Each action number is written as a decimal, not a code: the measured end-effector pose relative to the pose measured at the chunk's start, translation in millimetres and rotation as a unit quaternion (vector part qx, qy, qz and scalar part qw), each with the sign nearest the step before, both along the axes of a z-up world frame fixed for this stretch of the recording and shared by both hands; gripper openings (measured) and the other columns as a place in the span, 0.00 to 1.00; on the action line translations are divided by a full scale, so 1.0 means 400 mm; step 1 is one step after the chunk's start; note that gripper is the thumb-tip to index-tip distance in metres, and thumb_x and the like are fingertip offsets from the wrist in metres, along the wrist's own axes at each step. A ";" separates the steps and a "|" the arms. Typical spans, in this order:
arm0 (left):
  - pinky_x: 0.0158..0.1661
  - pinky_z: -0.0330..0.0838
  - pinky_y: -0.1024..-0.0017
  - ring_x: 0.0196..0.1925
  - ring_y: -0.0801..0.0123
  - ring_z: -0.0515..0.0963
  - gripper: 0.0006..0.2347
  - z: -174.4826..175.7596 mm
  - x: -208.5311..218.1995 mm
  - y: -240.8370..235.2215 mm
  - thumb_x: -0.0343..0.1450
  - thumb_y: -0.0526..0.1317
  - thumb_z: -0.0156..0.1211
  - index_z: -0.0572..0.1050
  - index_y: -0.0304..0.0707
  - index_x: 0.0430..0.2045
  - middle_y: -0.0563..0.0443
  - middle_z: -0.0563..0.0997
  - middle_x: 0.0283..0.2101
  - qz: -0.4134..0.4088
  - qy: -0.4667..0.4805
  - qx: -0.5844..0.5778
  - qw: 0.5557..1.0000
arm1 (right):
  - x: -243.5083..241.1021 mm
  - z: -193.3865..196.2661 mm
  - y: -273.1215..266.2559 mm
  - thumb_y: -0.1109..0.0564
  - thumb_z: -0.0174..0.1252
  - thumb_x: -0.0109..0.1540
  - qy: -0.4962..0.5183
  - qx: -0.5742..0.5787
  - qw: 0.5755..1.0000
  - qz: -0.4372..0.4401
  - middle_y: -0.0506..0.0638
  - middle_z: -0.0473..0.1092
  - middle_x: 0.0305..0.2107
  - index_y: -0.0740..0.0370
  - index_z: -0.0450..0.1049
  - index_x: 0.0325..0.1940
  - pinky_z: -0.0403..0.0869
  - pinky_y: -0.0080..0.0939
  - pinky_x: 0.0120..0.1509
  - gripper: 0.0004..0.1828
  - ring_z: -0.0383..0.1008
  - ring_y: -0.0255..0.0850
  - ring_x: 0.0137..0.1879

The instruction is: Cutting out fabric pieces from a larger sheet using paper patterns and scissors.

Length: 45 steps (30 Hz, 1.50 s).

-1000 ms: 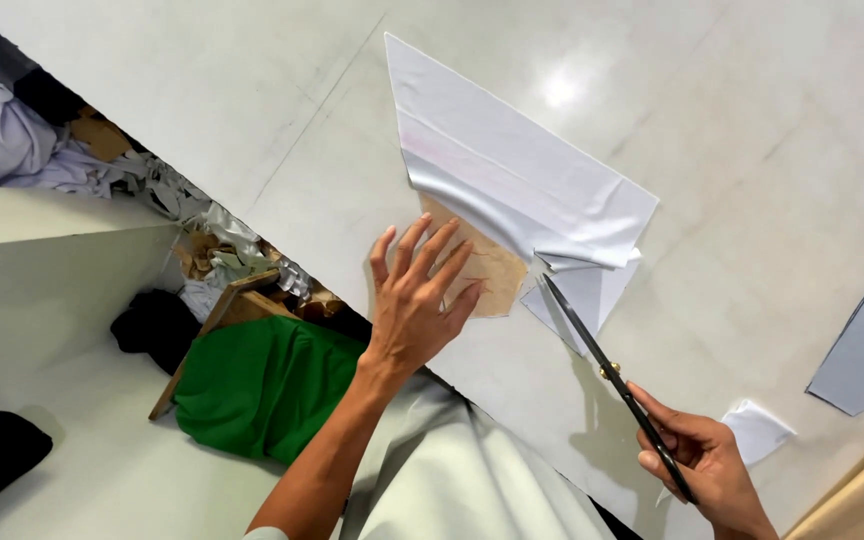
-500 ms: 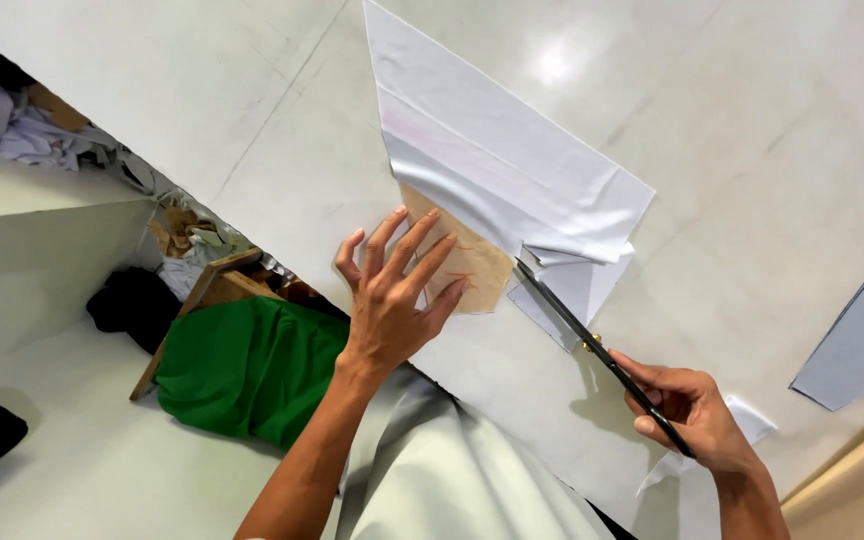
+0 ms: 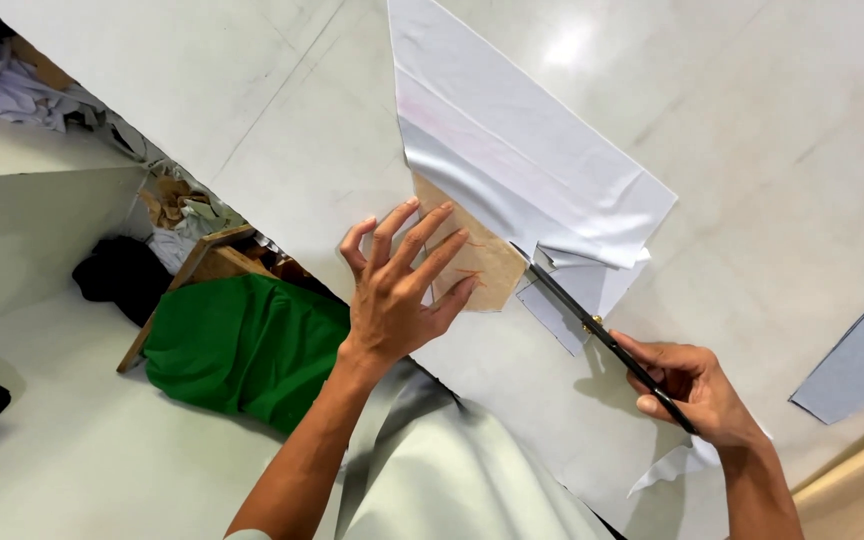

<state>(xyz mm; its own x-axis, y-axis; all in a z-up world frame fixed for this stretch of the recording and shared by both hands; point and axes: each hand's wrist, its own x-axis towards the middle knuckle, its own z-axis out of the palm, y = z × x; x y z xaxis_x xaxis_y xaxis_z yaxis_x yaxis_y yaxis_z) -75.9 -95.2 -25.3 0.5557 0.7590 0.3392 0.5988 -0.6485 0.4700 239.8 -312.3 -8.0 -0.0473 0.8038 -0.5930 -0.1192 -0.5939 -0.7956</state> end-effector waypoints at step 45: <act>0.60 0.53 0.52 0.62 0.55 0.75 0.11 0.006 -0.002 0.016 0.73 0.49 0.66 0.80 0.48 0.44 0.53 0.79 0.58 0.001 -0.014 -0.005 1.000 | -0.025 0.013 0.128 0.57 0.70 0.51 -0.047 0.006 0.997 0.068 0.43 0.53 0.20 0.62 0.72 0.68 0.51 0.35 0.28 0.40 0.51 0.37 0.26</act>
